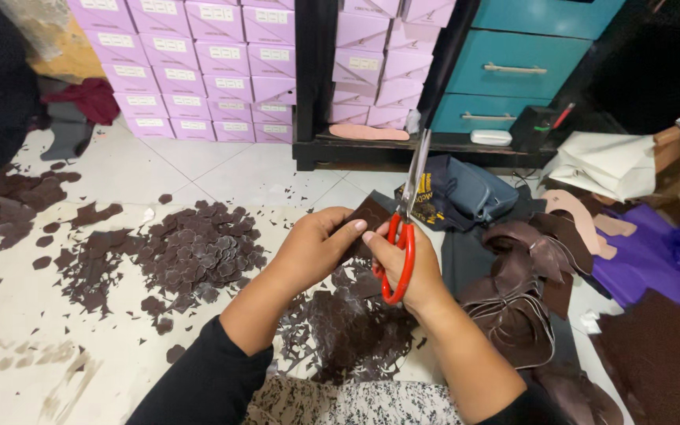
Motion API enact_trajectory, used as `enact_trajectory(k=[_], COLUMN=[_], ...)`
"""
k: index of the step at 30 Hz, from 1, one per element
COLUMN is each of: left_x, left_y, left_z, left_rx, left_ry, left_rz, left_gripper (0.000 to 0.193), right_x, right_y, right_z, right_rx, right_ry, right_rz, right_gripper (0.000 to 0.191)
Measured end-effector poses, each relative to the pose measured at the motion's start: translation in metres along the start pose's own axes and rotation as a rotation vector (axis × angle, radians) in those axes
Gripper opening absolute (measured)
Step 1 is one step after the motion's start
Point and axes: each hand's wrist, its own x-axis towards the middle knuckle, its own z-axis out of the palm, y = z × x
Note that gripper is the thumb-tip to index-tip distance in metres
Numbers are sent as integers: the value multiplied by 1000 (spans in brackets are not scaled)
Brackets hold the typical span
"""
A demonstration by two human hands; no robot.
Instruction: The person uses red-handled scissors to cut flower-shaped pieces from a dark brown sheet of material. They hold the sheet with one hand and cut along pre-drawn outlines, dropping the cut pieces onto a pile on the floor.
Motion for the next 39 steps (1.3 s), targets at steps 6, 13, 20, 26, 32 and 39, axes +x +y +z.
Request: enact_trajectory(k=[6, 13, 20, 26, 32, 39], left_x=[30, 68, 78, 77, 73, 64], left_y=[-34, -65, -87, -103, -107, -95], left_z=[4, 3, 2, -8, -6, -7], left_rx=[-146, -205, -498, -341, -217, -225], left_ry=[198, 309, 391, 401, 380, 306], left_rz=[-25, 25, -163, -95, -128, -123], left_gripper=[24, 23, 23, 22, 22, 21], right_x=[19, 57, 83, 75, 76, 72], right_y=[19, 40, 50, 64, 70, 65], right_z=[-4, 24, 38, 33, 33, 13], right_rx=[19, 123, 169, 15, -35, -188], right_ry=[-77, -49, -46, -83, -60, -64], right_rz=[-52, 16, 6, -53, -223, -215], right_gripper=[21, 21, 18, 18, 17, 20])
